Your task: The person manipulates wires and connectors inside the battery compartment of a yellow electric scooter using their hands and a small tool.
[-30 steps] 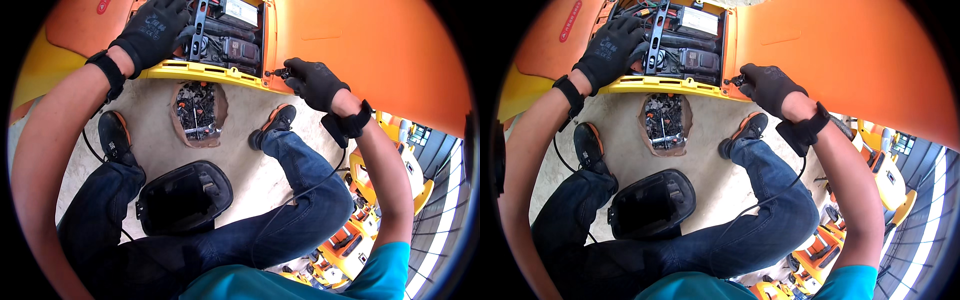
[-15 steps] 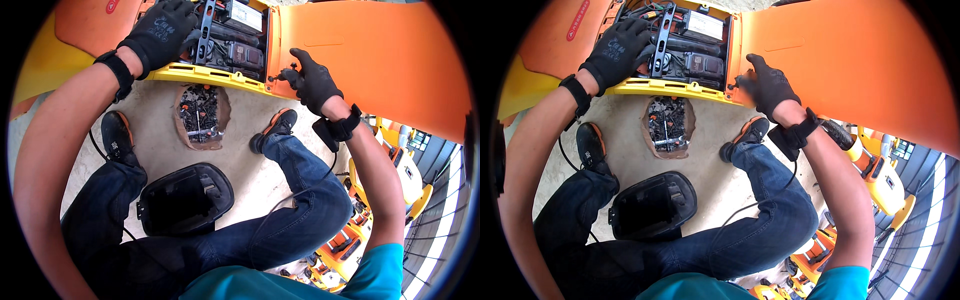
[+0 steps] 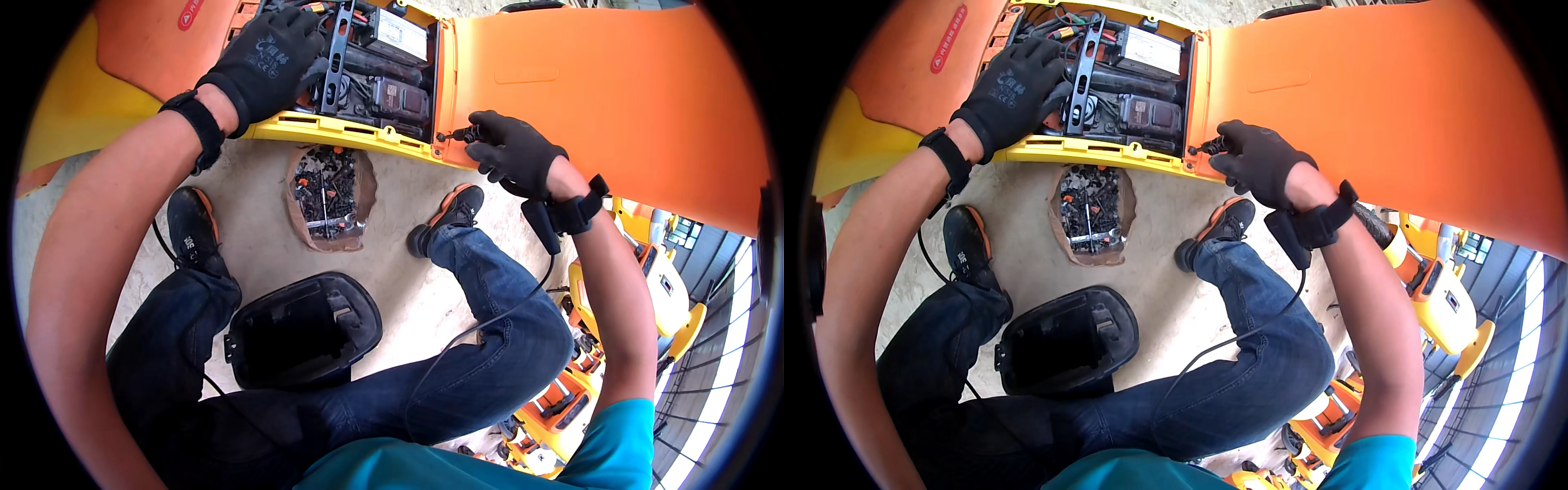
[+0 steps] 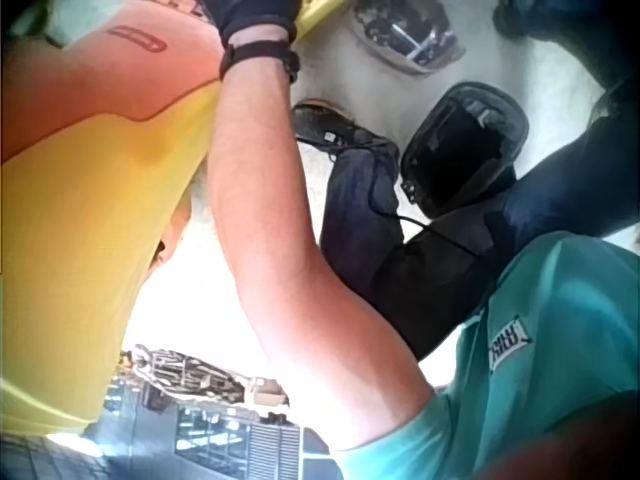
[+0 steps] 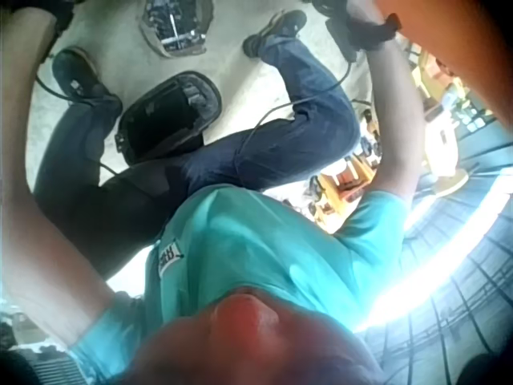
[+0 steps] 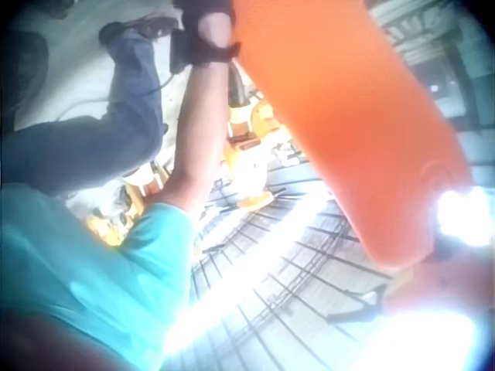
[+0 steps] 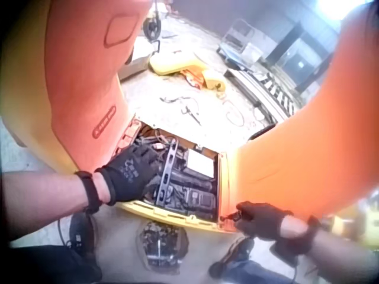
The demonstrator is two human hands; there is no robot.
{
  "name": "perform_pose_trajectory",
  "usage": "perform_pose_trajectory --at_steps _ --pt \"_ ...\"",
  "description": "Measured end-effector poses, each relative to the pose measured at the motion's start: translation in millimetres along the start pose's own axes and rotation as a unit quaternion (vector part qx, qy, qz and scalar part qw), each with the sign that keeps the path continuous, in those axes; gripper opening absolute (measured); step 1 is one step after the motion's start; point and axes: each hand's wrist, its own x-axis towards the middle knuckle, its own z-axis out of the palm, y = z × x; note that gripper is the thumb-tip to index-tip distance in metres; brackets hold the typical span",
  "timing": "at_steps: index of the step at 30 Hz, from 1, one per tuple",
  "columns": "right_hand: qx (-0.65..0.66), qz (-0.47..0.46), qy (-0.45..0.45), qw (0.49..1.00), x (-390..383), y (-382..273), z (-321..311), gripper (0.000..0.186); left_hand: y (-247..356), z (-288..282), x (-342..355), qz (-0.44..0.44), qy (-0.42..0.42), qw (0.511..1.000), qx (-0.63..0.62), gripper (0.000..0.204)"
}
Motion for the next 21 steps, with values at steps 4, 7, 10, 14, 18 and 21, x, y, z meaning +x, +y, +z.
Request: perform_pose_trajectory --at_steps 4,7,10,14,18,21 --pt "-0.218 -0.045 0.078 0.972 -1.1 -13.0 8.2 0.038 -5.2 11.2 -2.8 -0.002 0.017 1.0 0.017 0.019" --pt "-0.322 -0.073 0.125 0.936 -1.7 -16.0 13.5 0.027 -2.6 8.7 -2.2 -0.004 0.023 1.0 -0.011 0.019" --pt "-0.339 -0.083 0.14 0.927 4.4 -11.4 15.1 0.027 -1.4 6.3 -0.1 -0.012 0.006 1.0 -0.012 0.019" --pt "-0.21 -0.097 0.178 0.956 9.6 -4.9 21.1 0.026 -1.4 9.3 -1.0 -0.015 0.038 0.999 -0.02 0.018" --pt "-0.143 -0.03 0.181 0.972 8.1 -11.2 24.7 0.029 -3.0 10.3 -2.4 0.002 0.04 0.999 -0.008 0.017" --pt "-0.169 -0.019 0.159 0.972 11.2 -7.5 17.6 0.033 -2.7 10.4 -1.5 0.004 0.042 0.999 -0.004 0.016"
